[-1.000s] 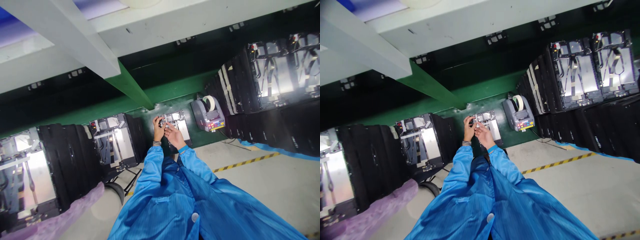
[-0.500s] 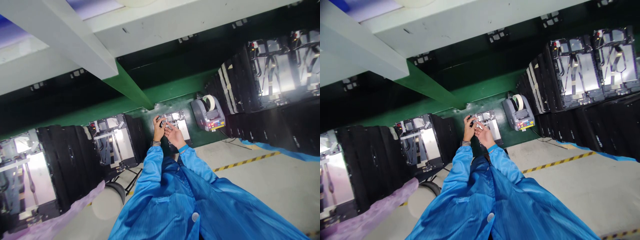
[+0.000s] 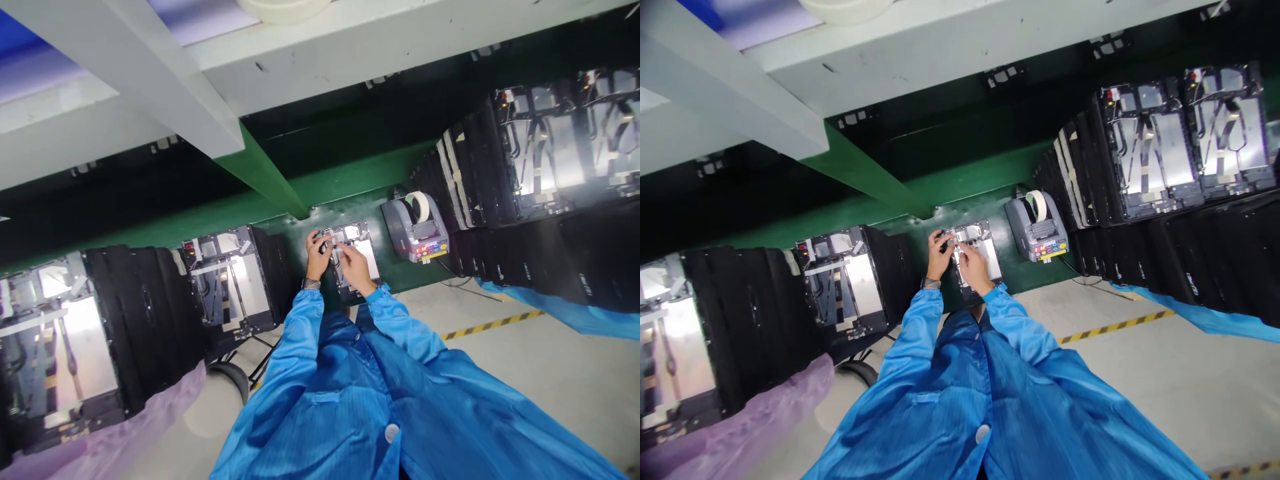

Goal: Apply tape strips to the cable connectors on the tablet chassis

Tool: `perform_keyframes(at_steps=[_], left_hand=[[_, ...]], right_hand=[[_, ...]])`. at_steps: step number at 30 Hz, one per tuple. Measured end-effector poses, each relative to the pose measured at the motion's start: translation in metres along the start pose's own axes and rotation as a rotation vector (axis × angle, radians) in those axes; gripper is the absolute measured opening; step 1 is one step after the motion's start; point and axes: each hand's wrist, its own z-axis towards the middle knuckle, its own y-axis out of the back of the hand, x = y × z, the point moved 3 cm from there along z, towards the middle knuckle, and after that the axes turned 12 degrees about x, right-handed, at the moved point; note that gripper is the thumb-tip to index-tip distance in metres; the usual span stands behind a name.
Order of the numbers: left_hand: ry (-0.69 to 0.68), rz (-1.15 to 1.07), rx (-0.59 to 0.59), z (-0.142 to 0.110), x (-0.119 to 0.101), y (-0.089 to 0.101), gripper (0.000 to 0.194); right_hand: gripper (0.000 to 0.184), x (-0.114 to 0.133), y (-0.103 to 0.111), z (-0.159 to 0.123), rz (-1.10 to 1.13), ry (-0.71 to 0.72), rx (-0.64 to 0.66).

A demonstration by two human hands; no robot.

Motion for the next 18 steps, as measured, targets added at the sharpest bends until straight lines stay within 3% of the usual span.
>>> perform_keyframes(at_steps=[3,5,7,10,12,15,17,18], left_hand=[[-0.003,0.012,-0.002,0.001,0.003,0.0,0.022],[0.021,0.021,0.009,0.001,0.005,0.0,0.022],[0.031,0.036,0.021,0.0,0.005,0.0,0.022],[0.037,0.06,0.008,0.002,0.0,-0.002,0.021],[0.044,0.07,-0.031,0.005,-0.004,-0.003,0.019],[0.053,0.07,-0.07,0.007,-0.013,-0.006,0.015],[0.086,0.049,-0.087,0.0,-0.02,-0.008,0.029],[0.119,0.03,-0.113,-0.008,-0.023,-0.01,0.04]], right_hand=[[0.057,0.003,0.005,0.013,-0.612,0.132,0.183],[0.062,0.001,0.009,0.02,-0.876,0.147,0.272],[0.064,0.001,0.014,0.023,-1.009,0.169,0.327],[0.061,0.0,0.023,0.02,-1.012,0.216,0.362],[0.057,-0.002,0.031,0.011,-0.928,0.222,0.288],[0.054,-0.015,0.048,-0.013,-0.765,0.109,-0.039],[0.059,-0.032,0.058,-0.034,-0.657,-0.017,-0.22],[0.063,-0.042,0.061,-0.043,-0.596,-0.071,-0.248]])
